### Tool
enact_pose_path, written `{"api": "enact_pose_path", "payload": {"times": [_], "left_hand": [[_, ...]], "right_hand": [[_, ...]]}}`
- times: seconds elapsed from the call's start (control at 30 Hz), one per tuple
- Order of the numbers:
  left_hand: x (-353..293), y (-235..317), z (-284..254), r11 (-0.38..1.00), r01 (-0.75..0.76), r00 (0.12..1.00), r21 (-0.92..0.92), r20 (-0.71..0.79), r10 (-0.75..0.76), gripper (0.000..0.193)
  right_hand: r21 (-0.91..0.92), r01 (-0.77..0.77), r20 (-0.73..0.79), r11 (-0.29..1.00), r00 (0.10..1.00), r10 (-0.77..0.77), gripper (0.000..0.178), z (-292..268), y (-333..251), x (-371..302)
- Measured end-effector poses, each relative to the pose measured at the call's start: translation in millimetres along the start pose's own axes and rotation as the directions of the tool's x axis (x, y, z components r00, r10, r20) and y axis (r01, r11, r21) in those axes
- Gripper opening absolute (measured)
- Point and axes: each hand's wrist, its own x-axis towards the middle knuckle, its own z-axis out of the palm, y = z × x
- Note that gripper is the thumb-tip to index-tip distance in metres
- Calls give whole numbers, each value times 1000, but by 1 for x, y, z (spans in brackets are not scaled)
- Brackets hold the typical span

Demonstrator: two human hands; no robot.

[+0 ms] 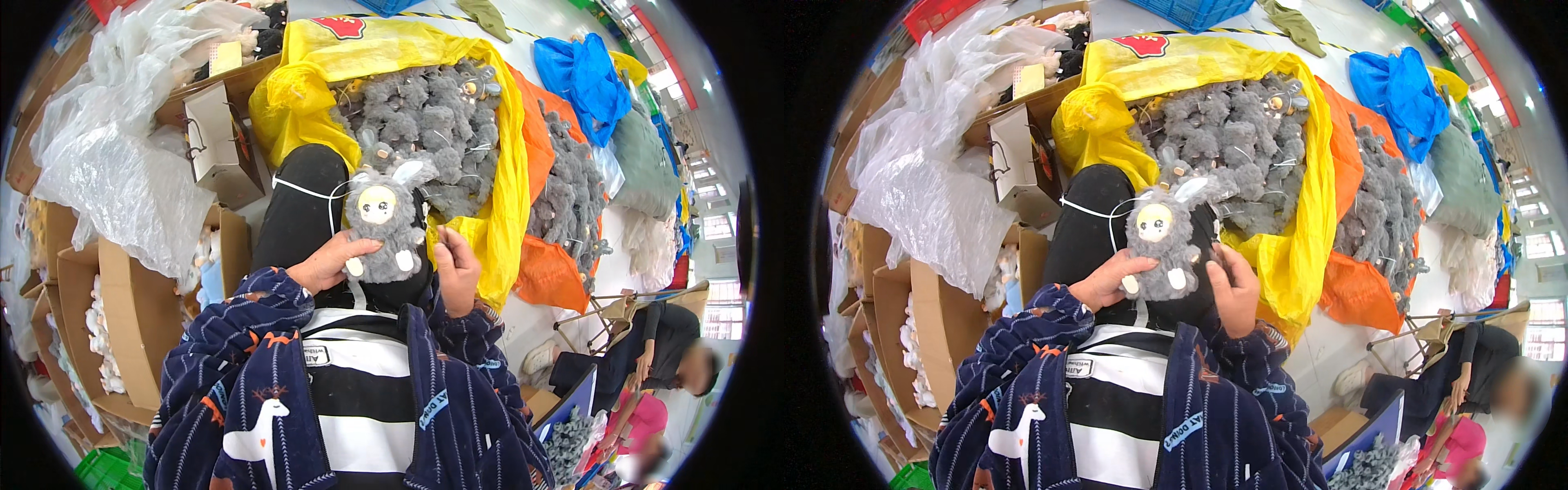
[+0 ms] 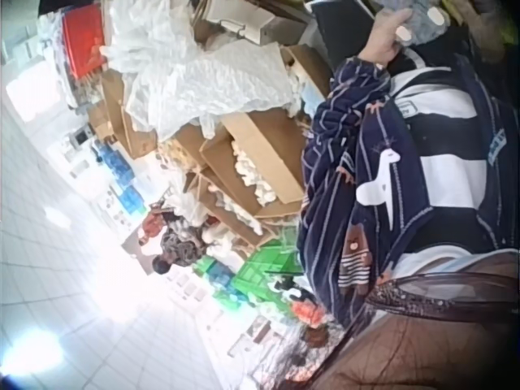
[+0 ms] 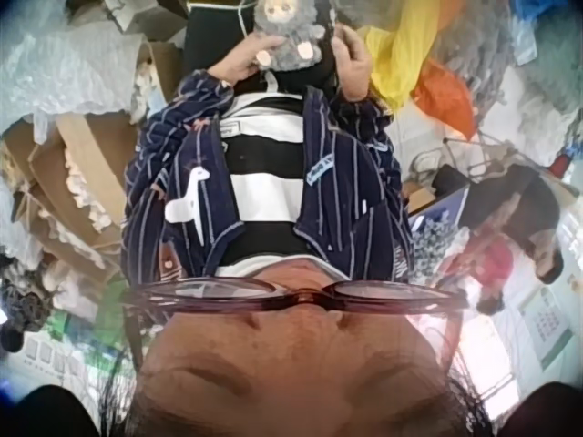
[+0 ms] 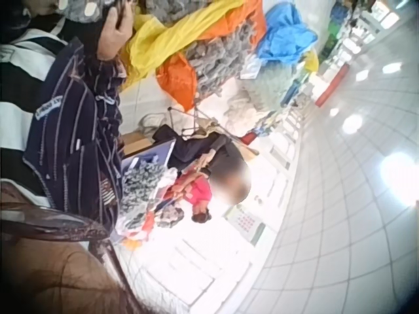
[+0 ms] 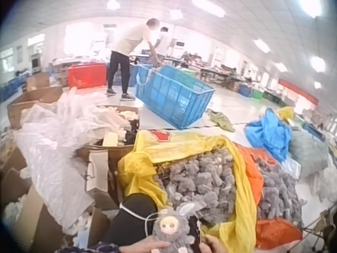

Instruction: The person sits on the floor and repeatedly picks up gray stuffed toys from a yellow sack. They trim loose threads and fluff the toys using small scissors, then place the finished items back into the sack.

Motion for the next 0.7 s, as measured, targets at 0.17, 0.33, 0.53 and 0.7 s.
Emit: {"api": "enact_pose_path", "payload": {"times": [0.17, 0.33, 0.53, 0.7], "left_hand": [[2, -7, -6, 897, -115, 984, 426, -73, 161, 46], [-4, -11, -11, 667, -273, 951, 693, 93, 294, 47], [-11, -9, -2, 564, -272, 954, 780, 141, 265, 56], [-2, -24, -7, 509, -308, 942, 804, 183, 280, 50]], "right_hand": [[36, -218, 79, 975, 974, 214, 31, -2, -9, 6], [-444, 486, 317, 753, 871, -375, 49, 9, -26, 13], [-652, 550, 599, 522, 795, -89, 64, 17, -44, 4], [-629, 618, 675, 472, 735, -64, 59, 16, -43, 8]]}}
